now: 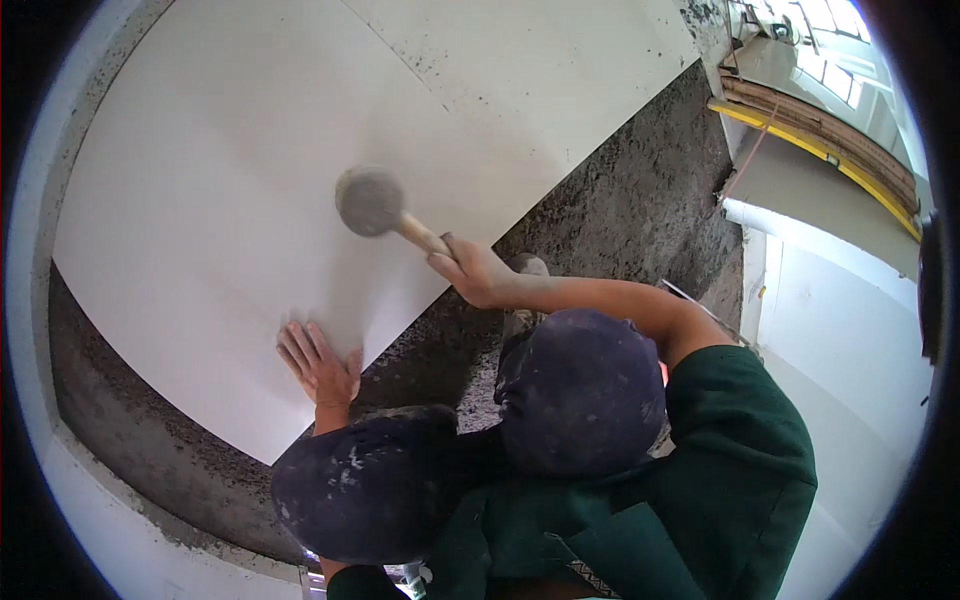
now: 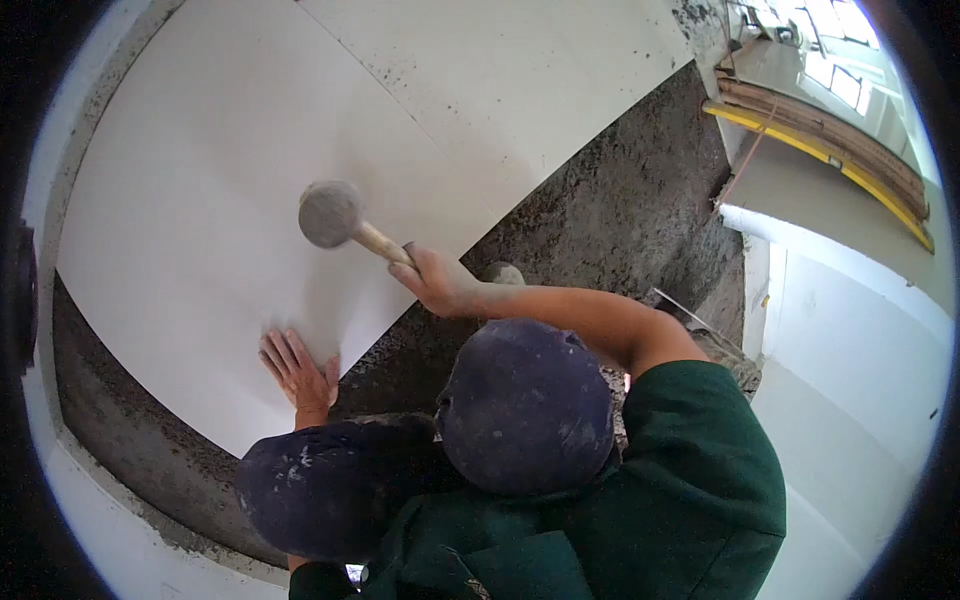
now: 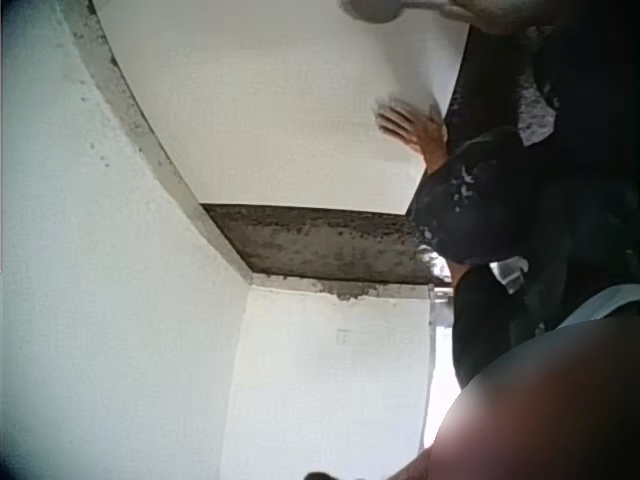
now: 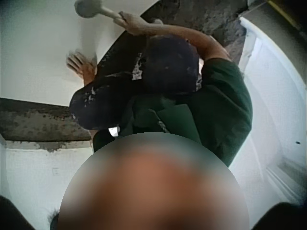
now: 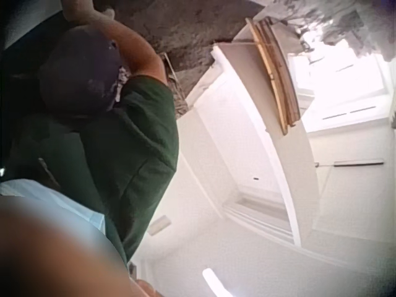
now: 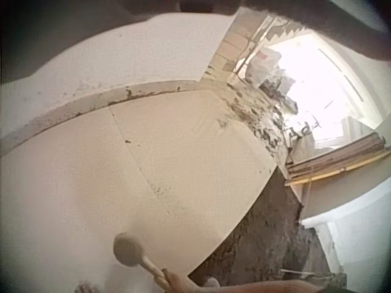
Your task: Laying and leveling large floor tiles onto a prepared mortar bed using a mallet and level.
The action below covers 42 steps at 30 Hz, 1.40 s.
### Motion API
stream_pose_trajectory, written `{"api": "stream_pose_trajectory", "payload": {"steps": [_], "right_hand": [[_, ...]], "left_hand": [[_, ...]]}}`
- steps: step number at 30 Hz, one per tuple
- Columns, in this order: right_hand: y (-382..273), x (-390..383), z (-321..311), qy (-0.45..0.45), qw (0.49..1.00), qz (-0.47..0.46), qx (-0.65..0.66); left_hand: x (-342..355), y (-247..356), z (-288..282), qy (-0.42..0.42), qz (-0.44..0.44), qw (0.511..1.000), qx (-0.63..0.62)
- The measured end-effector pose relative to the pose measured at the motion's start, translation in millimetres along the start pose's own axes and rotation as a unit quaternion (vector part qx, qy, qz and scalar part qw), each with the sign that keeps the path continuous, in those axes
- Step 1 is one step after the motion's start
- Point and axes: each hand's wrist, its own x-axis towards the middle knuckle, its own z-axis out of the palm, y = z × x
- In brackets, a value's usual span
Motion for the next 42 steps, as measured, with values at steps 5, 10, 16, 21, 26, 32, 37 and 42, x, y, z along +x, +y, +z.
{"api": "stream_pose_trajectory", "payload": {"steps": [5, 10, 16, 21, 26, 32, 37, 42], "right_hand": [[-2.0, -9.7, -26.3, -0.05, 0.999, -0.011, -0.008], [20.1, -2.4, -19.0, -0.045, 0.998, 0.037, -0.039], [28.9, -19.2, -17.5, -0.087, 0.994, -0.022, -0.062], [9.5, -32.2, -19.1, -0.09, 0.995, 0.014, -0.026], [29.3, -26.6, 7.3, -0.07, 0.996, -0.029, -0.04], [29.7, -35.0, -22.3, -0.07, 0.996, -0.008, -0.06], [22.0, -13.8, 4.9, -0.051, 0.997, -0.043, -0.031], [27.6, -6.1, 8.1, -0.042, 0.998, -0.033, -0.023]], "left_hand": [[-5.3, -2.5, 2.4, -0.016, -0.007, 1.0, -0.003], [5.9, 2.6, 2.9, 0.023, 0.002, 1.0, -0.015], [-4.4, -4.1, 2.3, 0.013, -0.008, 1.0, 0.018], [-0.8, 1.8, 7.4, 0.026, -0.005, 1.0, -0.006], [-10.3, -10.9, -5.5, 0.027, -0.005, 1.0, 0.01], [2.7, 3.0, 6.4, 0.041, 0.011, 0.999, 0.005], [2.2, 1.9, 0.2, 0.043, 0.019, 0.999, -0.028], [-0.9, 7.6, 5.3, 0.084, 0.035, 0.996, 0.008]]}}
